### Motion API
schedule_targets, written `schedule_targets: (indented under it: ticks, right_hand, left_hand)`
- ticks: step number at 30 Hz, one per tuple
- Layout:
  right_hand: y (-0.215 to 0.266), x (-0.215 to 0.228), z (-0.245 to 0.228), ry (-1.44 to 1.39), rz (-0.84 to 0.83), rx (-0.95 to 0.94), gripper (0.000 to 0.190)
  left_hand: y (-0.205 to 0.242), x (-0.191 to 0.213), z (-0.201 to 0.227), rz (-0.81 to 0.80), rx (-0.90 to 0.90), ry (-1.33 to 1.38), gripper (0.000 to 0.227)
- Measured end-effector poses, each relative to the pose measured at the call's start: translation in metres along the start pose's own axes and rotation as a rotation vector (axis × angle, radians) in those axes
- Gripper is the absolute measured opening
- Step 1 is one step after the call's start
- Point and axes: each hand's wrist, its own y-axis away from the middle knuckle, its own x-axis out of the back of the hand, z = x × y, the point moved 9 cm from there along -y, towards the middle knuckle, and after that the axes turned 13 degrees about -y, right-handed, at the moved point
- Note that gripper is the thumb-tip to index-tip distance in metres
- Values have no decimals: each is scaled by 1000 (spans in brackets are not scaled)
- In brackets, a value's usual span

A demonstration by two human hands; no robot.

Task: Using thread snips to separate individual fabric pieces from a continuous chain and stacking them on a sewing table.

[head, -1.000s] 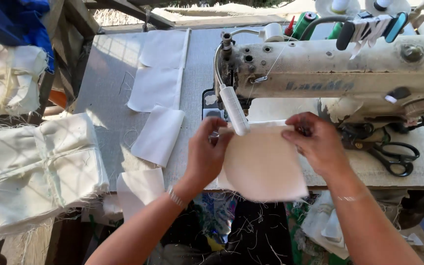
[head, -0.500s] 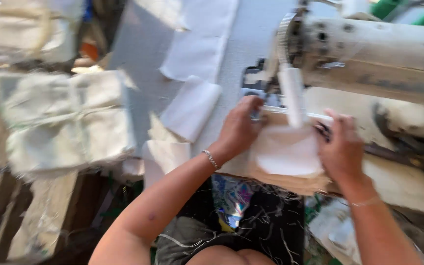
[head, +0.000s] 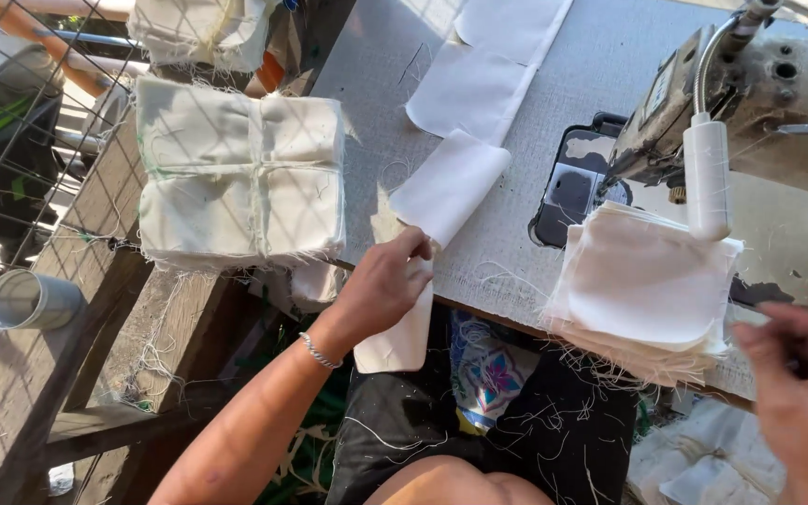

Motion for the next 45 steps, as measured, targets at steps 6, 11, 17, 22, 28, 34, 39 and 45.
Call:
schedule_targets:
  ticks: [6,11,17,22,28,34,39,45]
  right_hand:
    - [36,-107,-109,94,-399,125,46]
    - [74,-190,-143,-101,-657,219,30]
    - [102,-229,-178,47,-619,638,15]
    - [112,-240,-181,135,-598,708,13]
    - [119,-247,-177,135,-649,743,20]
    - [127,-252,-169,178,-653,739,23]
    - [136,-250,-167,180,-622,751,18]
    - [147,-249,-164,149,-658,727,25]
  left_hand:
    - [51,13,-8,-299,138,226,32]
    - [90,3,-15,-322,125,564,13]
    - [107,-14,-10,-369,58,650,39]
    - [105,-24,-10,-408,93,653,61]
    - [102,-34,-2,-472,62,799,67]
    - [105,-36,-4,-485,99,830,66]
    - [111,-51,-7,-500,80,914,71]
    - [118,-40,0,-499,81,846,70]
